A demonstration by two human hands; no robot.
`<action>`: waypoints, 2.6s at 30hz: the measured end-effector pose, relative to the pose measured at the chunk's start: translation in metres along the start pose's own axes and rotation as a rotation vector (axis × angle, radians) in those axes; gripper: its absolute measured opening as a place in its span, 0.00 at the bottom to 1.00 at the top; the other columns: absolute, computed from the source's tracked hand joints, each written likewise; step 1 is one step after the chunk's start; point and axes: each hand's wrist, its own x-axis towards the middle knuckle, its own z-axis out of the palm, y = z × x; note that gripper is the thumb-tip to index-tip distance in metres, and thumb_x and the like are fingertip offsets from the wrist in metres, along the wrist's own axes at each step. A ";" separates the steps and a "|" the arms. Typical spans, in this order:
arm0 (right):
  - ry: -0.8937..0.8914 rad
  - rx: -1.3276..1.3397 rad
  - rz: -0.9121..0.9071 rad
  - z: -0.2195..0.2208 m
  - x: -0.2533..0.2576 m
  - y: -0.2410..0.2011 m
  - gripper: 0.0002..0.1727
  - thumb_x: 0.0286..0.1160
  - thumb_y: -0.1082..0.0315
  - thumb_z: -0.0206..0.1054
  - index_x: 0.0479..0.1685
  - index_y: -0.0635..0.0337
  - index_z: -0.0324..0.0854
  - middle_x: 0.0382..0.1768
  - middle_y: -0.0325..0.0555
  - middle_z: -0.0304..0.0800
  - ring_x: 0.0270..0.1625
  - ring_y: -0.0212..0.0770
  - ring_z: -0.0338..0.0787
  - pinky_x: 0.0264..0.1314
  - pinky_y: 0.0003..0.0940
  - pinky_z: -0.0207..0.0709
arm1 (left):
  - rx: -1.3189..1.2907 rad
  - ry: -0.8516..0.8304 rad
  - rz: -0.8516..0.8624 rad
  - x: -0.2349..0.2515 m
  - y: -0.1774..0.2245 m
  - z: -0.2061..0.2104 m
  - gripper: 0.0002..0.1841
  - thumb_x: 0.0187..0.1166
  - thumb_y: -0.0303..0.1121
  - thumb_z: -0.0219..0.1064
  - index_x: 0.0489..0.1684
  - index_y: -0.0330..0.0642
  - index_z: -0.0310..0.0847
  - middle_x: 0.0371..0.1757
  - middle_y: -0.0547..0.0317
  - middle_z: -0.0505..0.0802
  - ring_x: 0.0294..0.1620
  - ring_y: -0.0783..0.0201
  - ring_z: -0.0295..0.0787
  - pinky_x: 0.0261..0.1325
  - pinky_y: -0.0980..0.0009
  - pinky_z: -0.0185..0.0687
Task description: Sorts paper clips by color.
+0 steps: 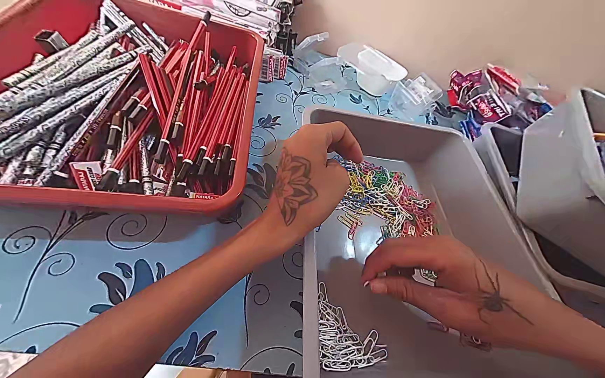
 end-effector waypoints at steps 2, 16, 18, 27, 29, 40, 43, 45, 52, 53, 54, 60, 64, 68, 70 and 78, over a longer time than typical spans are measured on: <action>0.070 -0.080 -0.011 0.004 -0.002 0.000 0.14 0.86 0.57 0.61 0.45 0.54 0.90 0.38 0.34 0.90 0.36 0.16 0.81 0.38 0.08 0.72 | 0.009 -0.009 0.033 -0.006 0.000 -0.002 0.15 0.71 0.12 0.56 0.38 0.40 0.87 0.29 0.61 0.86 0.22 0.72 0.69 0.24 0.76 0.57; 0.077 -0.711 0.047 -0.027 0.032 0.035 0.15 0.77 0.61 0.66 0.57 0.53 0.90 0.42 0.47 0.85 0.36 0.44 0.88 0.29 0.38 0.78 | 0.040 0.001 0.014 -0.002 0.000 0.000 0.16 0.71 0.13 0.56 0.37 0.42 0.88 0.31 0.63 0.88 0.24 0.75 0.74 0.25 0.79 0.63; 0.061 -0.720 0.063 -0.031 0.035 0.038 0.11 0.77 0.62 0.68 0.50 0.55 0.90 0.39 0.47 0.86 0.35 0.45 0.89 0.29 0.40 0.78 | 0.041 -0.005 0.022 -0.004 -0.001 -0.001 0.16 0.71 0.12 0.56 0.39 0.42 0.88 0.31 0.60 0.89 0.24 0.72 0.76 0.24 0.77 0.63; 0.195 -0.798 0.026 -0.033 0.037 0.029 0.11 0.76 0.70 0.64 0.50 0.61 0.89 0.36 0.49 0.86 0.31 0.47 0.89 0.25 0.41 0.76 | 0.033 -0.009 0.019 -0.005 0.001 -0.001 0.16 0.71 0.13 0.56 0.37 0.43 0.88 0.30 0.61 0.88 0.24 0.72 0.76 0.25 0.77 0.63; 0.138 -0.709 -0.035 -0.028 0.042 0.034 0.10 0.76 0.64 0.66 0.46 0.57 0.90 0.37 0.45 0.88 0.33 0.42 0.90 0.28 0.37 0.79 | 0.030 -0.011 0.022 -0.005 0.000 -0.001 0.16 0.72 0.13 0.56 0.37 0.43 0.88 0.30 0.60 0.88 0.25 0.71 0.76 0.25 0.76 0.63; 0.044 -0.684 -0.129 -0.025 0.064 0.042 0.09 0.70 0.66 0.66 0.41 0.61 0.87 0.36 0.47 0.84 0.34 0.43 0.87 0.28 0.37 0.76 | 0.014 -0.004 0.022 -0.005 -0.001 0.000 0.14 0.71 0.14 0.57 0.35 0.43 0.87 0.27 0.61 0.85 0.20 0.72 0.71 0.21 0.78 0.59; 0.151 -0.573 -0.061 -0.026 0.061 0.038 0.11 0.76 0.65 0.61 0.43 0.59 0.87 0.34 0.41 0.86 0.32 0.35 0.84 0.30 0.30 0.75 | 0.013 -0.005 0.035 -0.005 -0.002 0.000 0.14 0.71 0.14 0.57 0.35 0.43 0.87 0.27 0.60 0.86 0.21 0.72 0.75 0.20 0.78 0.63; 0.202 -0.486 -0.024 -0.029 0.061 0.038 0.08 0.79 0.65 0.62 0.44 0.55 0.87 0.28 0.33 0.85 0.25 0.24 0.78 0.25 0.20 0.69 | 0.008 -0.008 0.030 -0.004 -0.002 0.000 0.14 0.71 0.14 0.57 0.36 0.43 0.87 0.28 0.60 0.86 0.22 0.72 0.75 0.22 0.78 0.63; 0.177 -0.283 0.078 -0.037 0.061 0.038 0.13 0.82 0.68 0.65 0.61 0.56 0.85 0.37 0.34 0.91 0.33 0.21 0.85 0.35 0.15 0.79 | 0.047 -0.018 0.041 -0.004 -0.004 -0.001 0.14 0.70 0.15 0.58 0.37 0.45 0.88 0.30 0.61 0.85 0.28 0.71 0.75 0.27 0.77 0.63; 0.173 -0.237 0.097 -0.039 0.061 0.037 0.13 0.81 0.70 0.65 0.60 0.56 0.85 0.38 0.34 0.92 0.35 0.21 0.87 0.37 0.16 0.81 | 0.086 -0.048 0.061 -0.004 -0.005 -0.002 0.14 0.70 0.16 0.59 0.38 0.45 0.89 0.33 0.61 0.87 0.34 0.68 0.79 0.33 0.72 0.67; 0.179 -0.178 0.114 -0.039 0.062 0.036 0.12 0.80 0.71 0.66 0.59 0.57 0.84 0.39 0.34 0.92 0.36 0.21 0.89 0.40 0.17 0.84 | 0.134 -0.103 0.094 -0.004 -0.006 -0.004 0.14 0.69 0.18 0.61 0.41 0.45 0.90 0.37 0.59 0.89 0.43 0.62 0.82 0.42 0.63 0.70; 0.344 0.153 0.113 -0.041 0.064 0.029 0.10 0.75 0.73 0.72 0.43 0.54 0.73 0.31 0.30 0.91 0.33 0.22 0.91 0.39 0.16 0.86 | 0.274 -0.300 0.186 0.000 -0.006 -0.009 0.08 0.81 0.37 0.68 0.41 0.47 0.92 0.36 0.61 0.91 0.45 0.59 0.84 0.52 0.50 0.69; 0.353 0.253 0.122 -0.047 0.067 0.032 0.08 0.78 0.74 0.69 0.42 0.54 0.74 0.30 0.29 0.90 0.31 0.22 0.91 0.36 0.17 0.86 | 0.225 -0.277 0.196 0.000 -0.006 -0.009 0.09 0.83 0.38 0.64 0.43 0.47 0.91 0.32 0.66 0.89 0.38 0.66 0.83 0.51 0.51 0.69; 0.232 0.032 0.168 -0.046 0.066 0.037 0.11 0.91 0.67 0.55 0.47 0.61 0.82 0.30 0.33 0.88 0.27 0.20 0.84 0.30 0.15 0.78 | 0.252 -0.244 0.183 -0.002 -0.005 -0.008 0.11 0.83 0.37 0.60 0.37 0.47 0.89 0.27 0.66 0.86 0.35 0.67 0.81 0.48 0.54 0.67; 0.123 -0.192 0.048 -0.041 0.060 0.044 0.08 0.82 0.65 0.65 0.42 0.59 0.87 0.28 0.34 0.87 0.29 0.22 0.82 0.31 0.18 0.74 | 0.275 -0.237 0.155 -0.002 -0.004 -0.008 0.12 0.84 0.37 0.57 0.33 0.48 0.86 0.24 0.66 0.82 0.32 0.67 0.79 0.44 0.56 0.66; -0.153 -0.357 0.134 -0.032 0.055 0.033 0.14 0.68 0.51 0.78 0.37 0.51 0.89 0.26 0.33 0.87 0.31 0.29 0.86 0.32 0.30 0.77 | 0.318 -0.248 0.117 -0.004 -0.002 -0.010 0.11 0.84 0.36 0.57 0.35 0.48 0.85 0.25 0.64 0.82 0.32 0.65 0.78 0.38 0.61 0.66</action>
